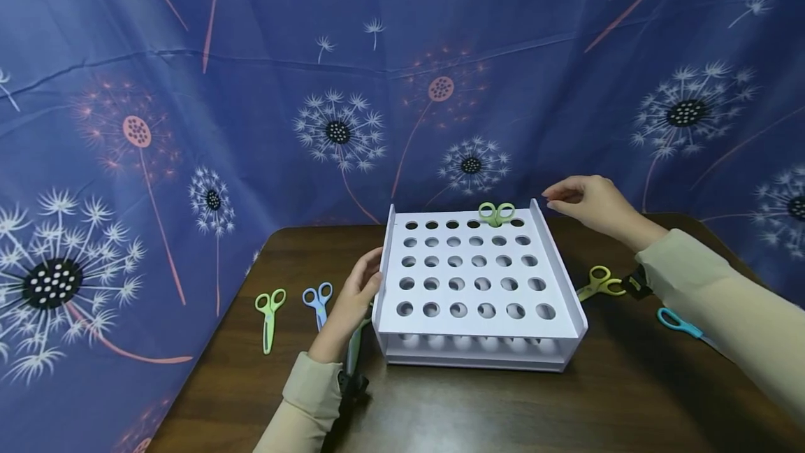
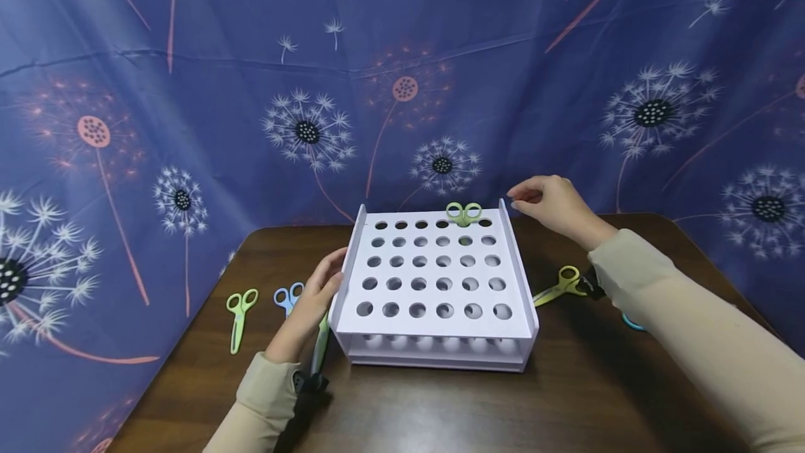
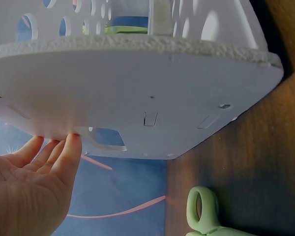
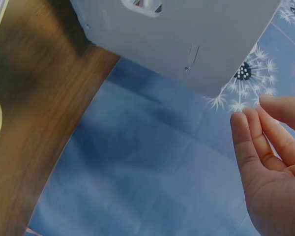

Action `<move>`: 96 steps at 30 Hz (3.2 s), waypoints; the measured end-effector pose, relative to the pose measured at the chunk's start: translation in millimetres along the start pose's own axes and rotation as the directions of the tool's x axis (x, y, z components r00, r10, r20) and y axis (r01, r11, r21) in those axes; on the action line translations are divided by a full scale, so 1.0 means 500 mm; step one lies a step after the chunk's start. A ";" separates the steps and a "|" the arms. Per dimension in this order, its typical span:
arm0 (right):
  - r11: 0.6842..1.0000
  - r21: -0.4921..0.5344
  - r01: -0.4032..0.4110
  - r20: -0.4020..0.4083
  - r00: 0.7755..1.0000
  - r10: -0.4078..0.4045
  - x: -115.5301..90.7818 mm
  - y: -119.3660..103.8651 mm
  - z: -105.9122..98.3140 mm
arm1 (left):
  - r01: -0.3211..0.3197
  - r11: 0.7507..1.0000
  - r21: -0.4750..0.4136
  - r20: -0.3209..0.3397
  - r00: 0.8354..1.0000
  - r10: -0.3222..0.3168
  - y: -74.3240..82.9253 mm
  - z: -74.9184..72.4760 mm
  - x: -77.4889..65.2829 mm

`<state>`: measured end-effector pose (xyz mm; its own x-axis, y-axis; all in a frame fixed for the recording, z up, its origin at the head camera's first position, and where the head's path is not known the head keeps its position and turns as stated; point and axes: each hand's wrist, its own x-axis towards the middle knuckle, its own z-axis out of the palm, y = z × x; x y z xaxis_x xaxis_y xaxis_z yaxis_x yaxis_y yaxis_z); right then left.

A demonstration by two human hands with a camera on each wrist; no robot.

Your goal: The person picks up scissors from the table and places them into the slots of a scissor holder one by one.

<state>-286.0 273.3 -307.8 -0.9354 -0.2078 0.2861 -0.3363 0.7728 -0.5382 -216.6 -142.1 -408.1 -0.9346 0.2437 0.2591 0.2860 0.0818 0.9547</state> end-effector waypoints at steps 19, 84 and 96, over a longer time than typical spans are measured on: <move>0.997 -0.037 -0.072 -0.006 0.997 0.072 -0.040 0.057 -0.032 | 0.005 1.000 -0.001 0.004 1.000 -0.005 0.000 -0.003 -0.002; 0.938 -0.236 -0.253 -0.098 0.967 0.236 -0.209 0.254 -0.122 | 0.007 1.000 -0.030 0.007 1.000 -0.007 -0.002 -0.001 -0.004; 0.931 -0.231 -0.282 -0.099 0.959 0.266 -0.214 0.273 -0.126 | 0.018 0.999 -0.029 0.005 1.000 -0.018 0.000 -0.002 -0.004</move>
<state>-225.0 438.7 -362.1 -0.9756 0.0653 0.2094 -0.0242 0.9169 -0.3983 -215.1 -143.5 -408.5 -0.9384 0.2473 0.2415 0.2632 0.0583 0.9630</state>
